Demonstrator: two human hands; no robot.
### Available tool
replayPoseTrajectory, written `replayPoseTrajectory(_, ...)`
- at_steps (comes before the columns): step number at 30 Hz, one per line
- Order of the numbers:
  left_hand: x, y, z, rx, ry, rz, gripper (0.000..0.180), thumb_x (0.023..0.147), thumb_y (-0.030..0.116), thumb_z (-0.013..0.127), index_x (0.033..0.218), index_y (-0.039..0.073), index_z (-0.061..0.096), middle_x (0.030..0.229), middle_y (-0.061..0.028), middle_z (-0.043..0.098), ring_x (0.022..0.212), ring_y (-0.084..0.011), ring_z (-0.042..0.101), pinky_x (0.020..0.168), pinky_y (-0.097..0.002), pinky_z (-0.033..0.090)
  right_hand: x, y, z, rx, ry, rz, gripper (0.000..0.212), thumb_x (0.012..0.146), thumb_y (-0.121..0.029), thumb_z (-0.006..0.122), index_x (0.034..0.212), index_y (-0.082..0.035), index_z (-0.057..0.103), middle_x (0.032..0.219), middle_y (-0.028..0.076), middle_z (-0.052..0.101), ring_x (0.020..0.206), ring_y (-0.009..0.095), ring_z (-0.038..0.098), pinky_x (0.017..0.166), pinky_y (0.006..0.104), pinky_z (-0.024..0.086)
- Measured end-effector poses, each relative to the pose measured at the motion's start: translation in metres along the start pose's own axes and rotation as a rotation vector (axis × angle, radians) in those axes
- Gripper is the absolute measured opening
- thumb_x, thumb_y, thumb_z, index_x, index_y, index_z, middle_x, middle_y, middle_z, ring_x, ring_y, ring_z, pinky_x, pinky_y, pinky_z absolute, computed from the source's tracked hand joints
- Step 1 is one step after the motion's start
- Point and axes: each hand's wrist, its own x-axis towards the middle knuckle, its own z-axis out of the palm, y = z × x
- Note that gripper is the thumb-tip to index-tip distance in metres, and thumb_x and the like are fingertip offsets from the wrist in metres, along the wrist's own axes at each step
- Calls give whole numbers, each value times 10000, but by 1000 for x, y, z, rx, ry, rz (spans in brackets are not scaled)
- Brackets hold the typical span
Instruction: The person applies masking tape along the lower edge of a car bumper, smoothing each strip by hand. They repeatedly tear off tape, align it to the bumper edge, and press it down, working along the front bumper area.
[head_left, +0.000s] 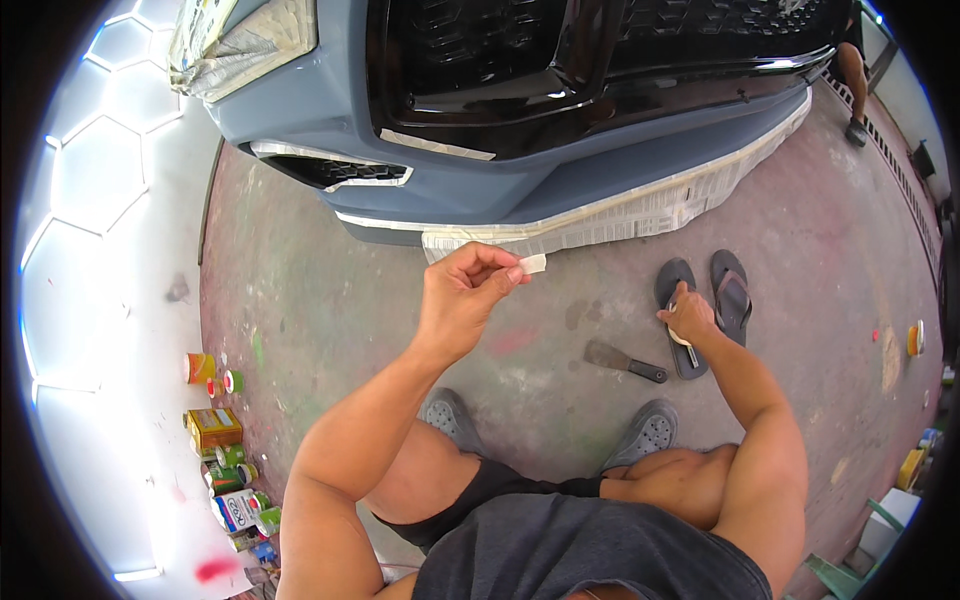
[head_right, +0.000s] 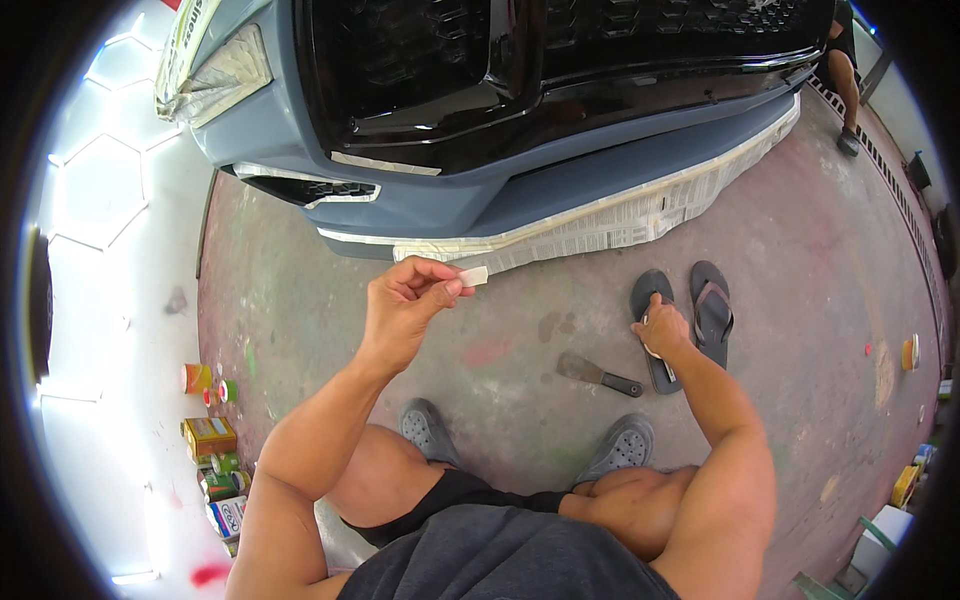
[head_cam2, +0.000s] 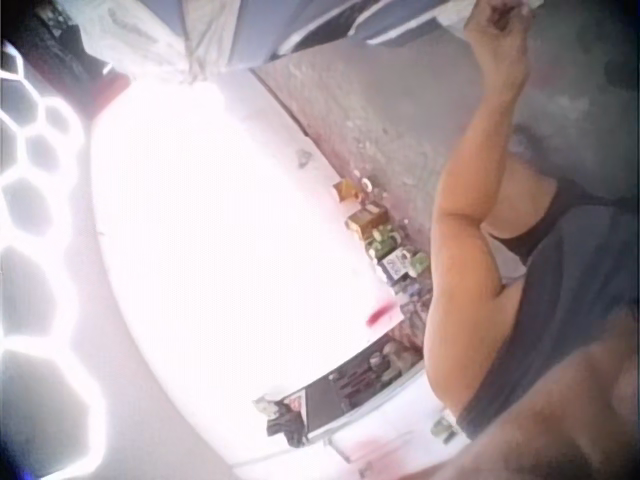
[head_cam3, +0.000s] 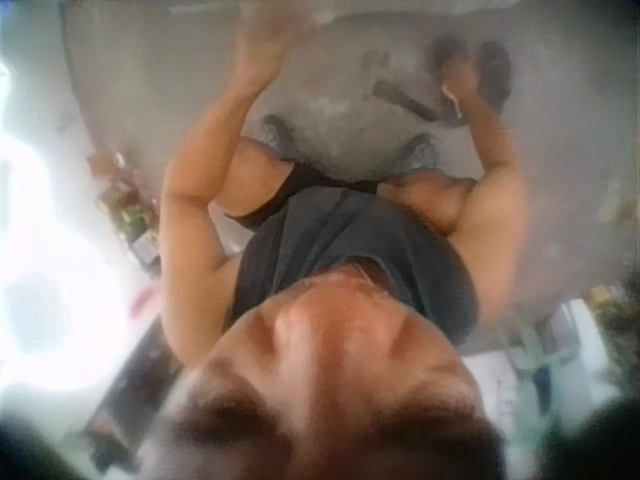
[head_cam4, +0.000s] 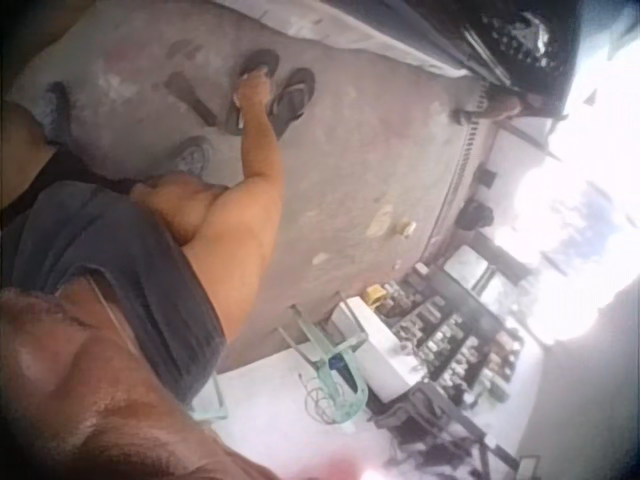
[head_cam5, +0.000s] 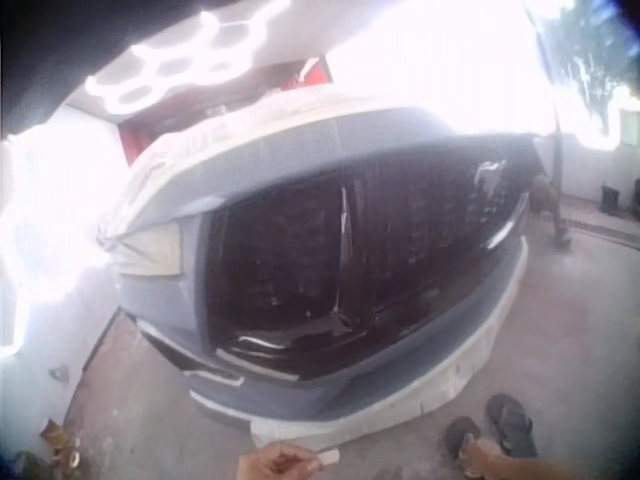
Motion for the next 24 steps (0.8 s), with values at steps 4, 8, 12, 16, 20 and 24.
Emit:
replayPoseTrajectory(4,4,14,-2,36,-37,-2,103,1025,32,739,1112,-18,716,1063,-82,782,993,-137,743,894,-288,588,-2,-44,-41,107,130,-264,237,959,-222,762,1033,-8,692,1027,227,764,918,429,738,806,517,569)
replayPoseTrajectory(8,11,21,5,81,-74,-12,91,1028,29,727,1106,-16,712,1072,-74,775,1002,-125,729,901,-281,577,-33,-145,-126,783,214,-544,229,969,-150,775,1120,20,762,942,132,719,781,232,677,707,347,533)
replayPoseTrajectory(12,12,16,7,75,-129,11,93,1024,14,720,1108,-25,710,1079,-69,767,1020,-119,717,916,-276,568,-55,-189,-171,1004,105,-692,223,969,-150,794,1137,-3,788,957,76,701,780,123,632,686,290,503)
replayPoseTrajectory(16,7,17,8,127,-174,4,99,1016,-2,717,1112,-27,712,1073,-70,768,1017,-121,717,923,-284,569,-56,-193,-180,919,14,-792,181,952,-111,807,1114,-32,802,959,32,692,813,77,610,697,261,478)
replayPoseTrajectory(20,3,7,3,111,-191,26,120,1009,12,735,1124,-18,717,1066,-62,774,1013,-117,716,911,-284,567,-58,-196,-175,882,-56,-770,126,956,-104,795,1053,-24,794,908,25,689,803,81,610,681,268,477)
replayPoseTrajectory(24,2,15,5,242,-144,44,139,1019,10,740,1142,-43,704,1113,-130,788,1030,-162,753,903,-278,599,-59,-197,-169,903,-35,-743,99,966,-109,780,975,-11,770,891,36,686,758,109,608,667,296,480)
